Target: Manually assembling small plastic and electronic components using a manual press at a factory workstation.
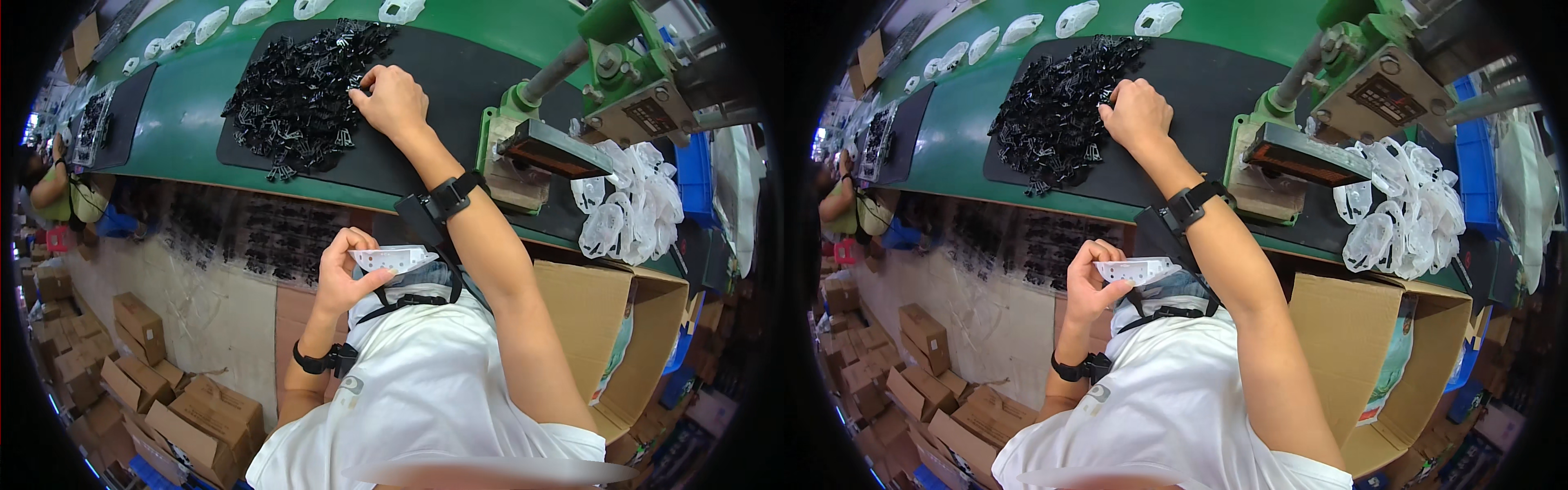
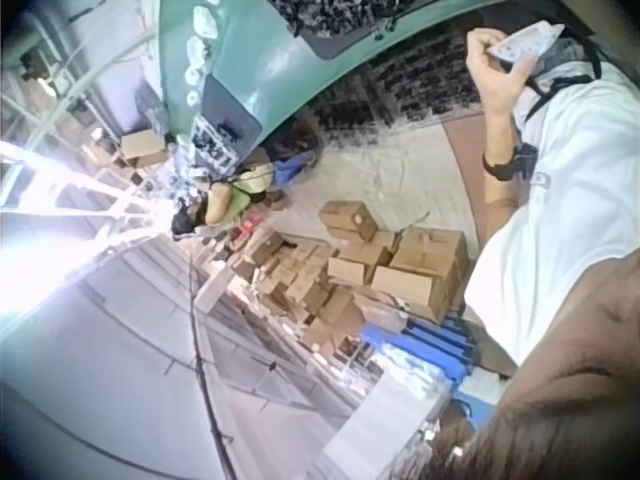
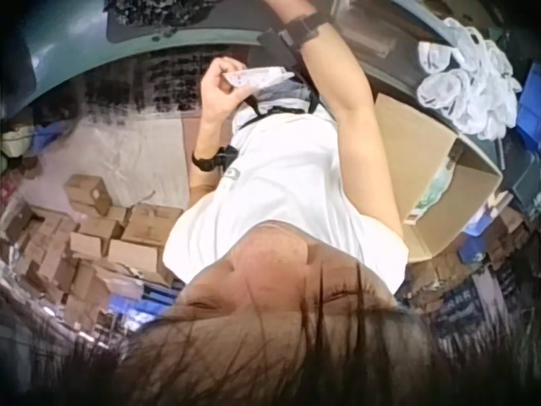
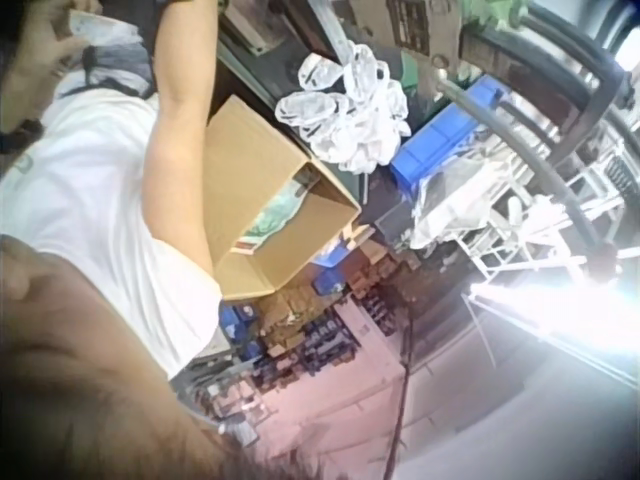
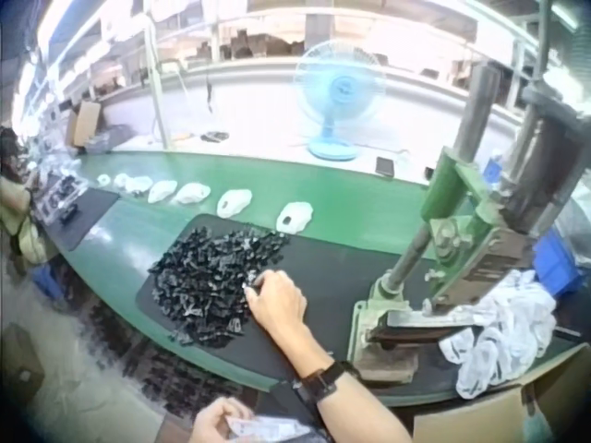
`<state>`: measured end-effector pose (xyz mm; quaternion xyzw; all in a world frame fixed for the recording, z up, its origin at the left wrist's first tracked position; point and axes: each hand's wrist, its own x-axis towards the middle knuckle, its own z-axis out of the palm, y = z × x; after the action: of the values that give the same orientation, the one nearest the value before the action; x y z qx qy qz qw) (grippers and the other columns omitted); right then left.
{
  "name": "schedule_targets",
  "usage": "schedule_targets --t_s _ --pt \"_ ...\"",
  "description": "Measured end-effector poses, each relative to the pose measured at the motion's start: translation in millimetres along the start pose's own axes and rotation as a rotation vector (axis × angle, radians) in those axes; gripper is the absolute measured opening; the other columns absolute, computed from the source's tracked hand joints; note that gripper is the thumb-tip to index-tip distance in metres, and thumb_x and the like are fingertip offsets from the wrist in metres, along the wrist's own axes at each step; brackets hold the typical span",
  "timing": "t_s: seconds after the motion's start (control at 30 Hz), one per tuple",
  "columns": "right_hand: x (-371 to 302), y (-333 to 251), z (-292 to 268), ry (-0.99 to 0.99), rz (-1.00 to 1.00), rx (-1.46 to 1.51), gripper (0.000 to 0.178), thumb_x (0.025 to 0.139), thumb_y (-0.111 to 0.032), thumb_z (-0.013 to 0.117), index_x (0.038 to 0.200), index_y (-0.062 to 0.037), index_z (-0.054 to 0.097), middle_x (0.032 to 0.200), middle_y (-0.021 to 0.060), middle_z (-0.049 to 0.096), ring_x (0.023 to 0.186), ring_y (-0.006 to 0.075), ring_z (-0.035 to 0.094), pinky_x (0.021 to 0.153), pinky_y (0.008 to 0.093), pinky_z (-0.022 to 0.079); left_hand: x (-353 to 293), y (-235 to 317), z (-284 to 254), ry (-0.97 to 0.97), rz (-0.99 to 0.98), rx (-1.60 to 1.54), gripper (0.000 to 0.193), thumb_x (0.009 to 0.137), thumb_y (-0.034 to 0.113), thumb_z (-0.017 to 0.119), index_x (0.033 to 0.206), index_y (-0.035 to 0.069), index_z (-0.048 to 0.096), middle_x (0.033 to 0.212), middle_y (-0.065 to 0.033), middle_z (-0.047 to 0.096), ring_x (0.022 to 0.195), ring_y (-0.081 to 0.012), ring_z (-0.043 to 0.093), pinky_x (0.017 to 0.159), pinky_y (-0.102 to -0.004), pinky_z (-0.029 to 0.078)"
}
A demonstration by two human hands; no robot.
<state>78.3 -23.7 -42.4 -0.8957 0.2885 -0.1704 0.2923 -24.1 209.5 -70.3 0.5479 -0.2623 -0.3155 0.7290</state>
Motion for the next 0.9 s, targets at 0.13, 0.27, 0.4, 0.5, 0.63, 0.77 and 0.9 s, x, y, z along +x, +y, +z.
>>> schedule_targets --t_s 0.13,0.27,0.4,0.5,0.63,0.77,0.9 --pt "3.5 8.7 -7.4 -0.054 0.017 0.269 0.023 0.079 -0.029 0.075 0.090 -0.0102 0.070 0.095 0.0090 0.067 0.088 0.0299 0.067 0.079 0.0436 0.053 5.9 8.8 0.7 0.052 0.017 0.020 0.041 0.071 0.000 0.081 0.091 0.006 0.045 0.094 -0.0052 0.053 0.084 -0.0078 0.052 0.077 -0.0233 0.046" --pt "-22.9 21.9 -31.7 0.188 -0.029 0.757 0.016 0.082 -0.016 0.073 0.090 -0.0032 0.068 0.089 0.0079 0.069 0.087 0.0170 0.069 0.075 0.0292 0.053 14.0 15.5 -0.3 0.076 0.052 -0.021 0.045 0.072 0.000 0.082 0.098 0.005 0.046 0.094 -0.0048 0.053 0.087 -0.0084 0.054 0.080 -0.0238 0.048" --pt "-94.2 19.2 -98.2 0.196 0.010 1.148 0.011 0.091 -0.004 0.063 0.100 0.0012 0.067 0.098 0.0036 0.065 0.089 0.0076 0.061 0.072 0.0207 0.049 22.9 33.0 6.4 0.141 0.080 0.044 0.049 0.072 0.004 0.084 0.109 0.000 0.051 0.098 -0.0071 0.060 0.091 -0.0114 0.062 0.082 -0.0253 0.053" --pt "-140.4 33.9 -140.5 0.127 0.013 0.876 0.021 0.090 -0.002 0.063 0.110 0.0008 0.068 0.097 0.0037 0.062 0.084 0.0065 0.056 0.068 0.0180 0.044 37.4 38.4 17.4 0.098 0.088 0.073 0.046 0.071 0.002 0.083 0.110 -0.002 0.059 0.098 -0.0066 0.063 0.088 -0.0112 0.064 0.076 -0.0230 0.054" --pt "-182.5 18.3 -154.6 0.053 0.026 0.924 0.027 0.084 0.003 0.069 0.111 0.0022 0.067 0.092 0.0048 0.065 0.079 0.0078 0.060 0.071 0.0203 0.049 45.7 39.3 32.0 -0.037 0.085 0.244 0.045 0.068 0.008 0.088 0.105 -0.003 0.064 0.094 -0.0045 0.065 0.081 -0.0091 0.063 0.067 -0.0204 0.052" --pt "-192.7 24.3 -136.3 0.232 -0.110 0.753 0.029 0.079 0.004 0.075 0.107 0.0024 0.064 0.088 0.0074 0.068 0.076 0.0116 0.068 0.065 0.0238 0.055 50.3 51.9 54.4 -0.077 0.201 0.501 0.050 0.064 0.010 0.090 0.105 -0.003 0.063 0.092 -0.0055 0.065 0.079 -0.0093 0.061 0.066 -0.0215 0.052" --pt "-190.8 22.2 -141.2 0.221 -0.062 0.743 0.032 0.079 0.005 0.071 0.110 -0.0007 0.065 0.086 0.0076 0.066 0.070 0.0130 0.067 0.060 0.0253 0.054 55.9 52.4 72.8 -0.015 0.391 0.696 0.049 0.059 0.005 0.089 0.101 -0.001 0.066 0.083 -0.0073 0.064 0.071 -0.0118 0.059 0.058 -0.0230 0.048"
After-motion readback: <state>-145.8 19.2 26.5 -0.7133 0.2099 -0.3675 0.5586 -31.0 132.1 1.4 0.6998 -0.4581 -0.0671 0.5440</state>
